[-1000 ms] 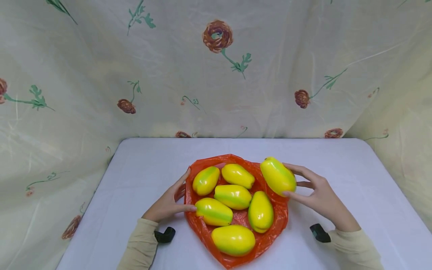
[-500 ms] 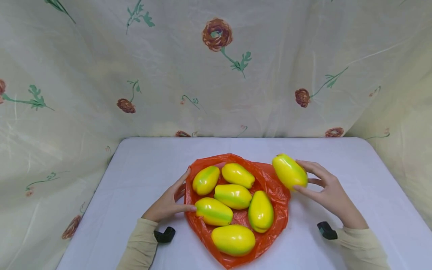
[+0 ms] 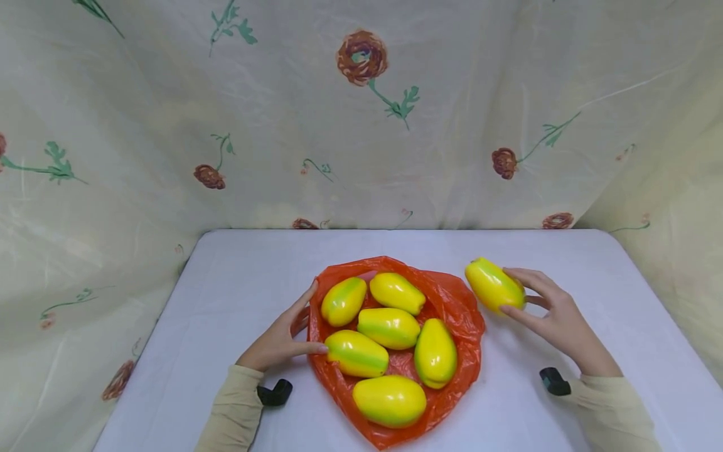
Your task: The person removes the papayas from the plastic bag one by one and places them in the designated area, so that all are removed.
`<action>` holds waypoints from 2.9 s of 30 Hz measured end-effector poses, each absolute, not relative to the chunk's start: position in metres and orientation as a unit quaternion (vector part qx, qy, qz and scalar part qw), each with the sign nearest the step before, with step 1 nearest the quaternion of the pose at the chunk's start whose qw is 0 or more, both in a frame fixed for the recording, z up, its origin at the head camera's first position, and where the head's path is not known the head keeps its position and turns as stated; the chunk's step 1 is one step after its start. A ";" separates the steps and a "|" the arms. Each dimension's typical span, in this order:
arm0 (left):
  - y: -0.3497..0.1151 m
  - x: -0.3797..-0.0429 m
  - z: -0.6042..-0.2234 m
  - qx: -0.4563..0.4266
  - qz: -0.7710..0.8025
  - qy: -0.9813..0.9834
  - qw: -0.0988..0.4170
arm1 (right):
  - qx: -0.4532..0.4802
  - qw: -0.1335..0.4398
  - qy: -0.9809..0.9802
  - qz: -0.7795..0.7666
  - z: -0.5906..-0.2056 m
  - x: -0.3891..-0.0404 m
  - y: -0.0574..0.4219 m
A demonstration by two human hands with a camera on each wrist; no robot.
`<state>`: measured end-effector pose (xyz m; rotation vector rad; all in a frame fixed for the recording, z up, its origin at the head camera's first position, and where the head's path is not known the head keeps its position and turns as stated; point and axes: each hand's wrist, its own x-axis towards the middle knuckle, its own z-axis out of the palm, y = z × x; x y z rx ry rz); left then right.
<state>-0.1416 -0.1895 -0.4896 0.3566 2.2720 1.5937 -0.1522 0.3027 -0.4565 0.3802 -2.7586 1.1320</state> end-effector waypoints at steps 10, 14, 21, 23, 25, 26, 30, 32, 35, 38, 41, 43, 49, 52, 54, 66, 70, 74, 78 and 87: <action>-0.191 -0.143 -0.494 0.123 0.559 0.802 0.170 | 0.126 0.050 -0.922 0.363 -0.471 -0.155 0.313; -0.191 -0.143 -0.495 0.124 0.558 0.802 0.170 | 0.117 0.040 -0.926 0.356 -0.475 -0.156 0.315; -0.191 -0.143 -0.495 0.126 0.560 0.801 0.168 | 0.109 0.031 -0.929 0.352 -0.480 -0.157 0.316; -0.191 -0.143 -0.495 0.126 0.561 0.801 0.168 | 0.107 0.027 -0.928 0.356 -0.481 -0.158 0.316; -0.191 -0.143 -0.495 0.127 0.562 0.800 0.169 | 0.104 0.022 -0.928 0.358 -0.481 -0.158 0.317; -0.191 -0.143 -0.495 0.128 0.563 0.799 0.169 | 0.102 0.020 -0.928 0.358 -0.481 -0.158 0.317; -0.192 -0.143 -0.495 0.129 0.563 0.799 0.168 | 0.099 0.011 -0.927 0.361 -0.481 -0.159 0.317; -0.192 -0.143 -0.495 0.130 0.562 0.799 0.167 | 0.099 0.008 -0.928 0.360 -0.480 -0.159 0.317; -0.192 -0.143 -0.495 0.130 0.562 0.800 0.167 | 0.098 0.005 -0.928 0.358 -0.479 -0.160 0.316; -0.192 -0.143 -0.495 0.129 0.562 0.800 0.168 | 0.098 0.004 -0.929 0.357 -0.478 -0.160 0.317; -0.191 -0.143 -0.494 0.128 0.561 0.800 0.169 | 0.099 0.003 -0.929 0.357 -0.478 -0.160 0.317; -0.191 -0.143 -0.494 0.127 0.562 0.800 0.169 | 0.101 0.002 -0.929 0.355 -0.478 -0.160 0.318; -0.191 -0.143 -0.494 0.125 0.564 0.799 0.169 | 0.105 0.002 -0.930 0.352 -0.479 -0.161 0.320; -0.191 -0.143 -0.495 0.123 0.563 0.800 0.169 | 0.105 0.000 -0.930 0.351 -0.480 -0.162 0.320; -0.191 -0.143 -0.495 0.122 0.562 0.801 0.169 | 0.103 -0.002 -0.930 0.353 -0.480 -0.162 0.319; -0.192 -0.143 -0.495 0.124 0.564 0.799 0.169 | 0.110 0.009 -0.930 0.350 -0.477 -0.160 0.318; -0.191 -0.143 -0.494 0.126 0.564 0.798 0.168 | 0.120 0.024 -0.931 0.345 -0.474 -0.160 0.318; -0.191 -0.143 -0.492 0.124 0.562 0.800 0.169 | 0.129 0.042 -0.932 0.336 -0.472 -0.160 0.318; -0.190 -0.143 -0.492 0.122 0.560 0.801 0.170 | 0.136 0.051 -0.930 0.338 -0.467 -0.158 0.314; -0.191 -0.143 -0.491 0.133 0.567 0.795 0.170 | 0.157 0.067 -0.922 0.346 -0.446 -0.151 0.291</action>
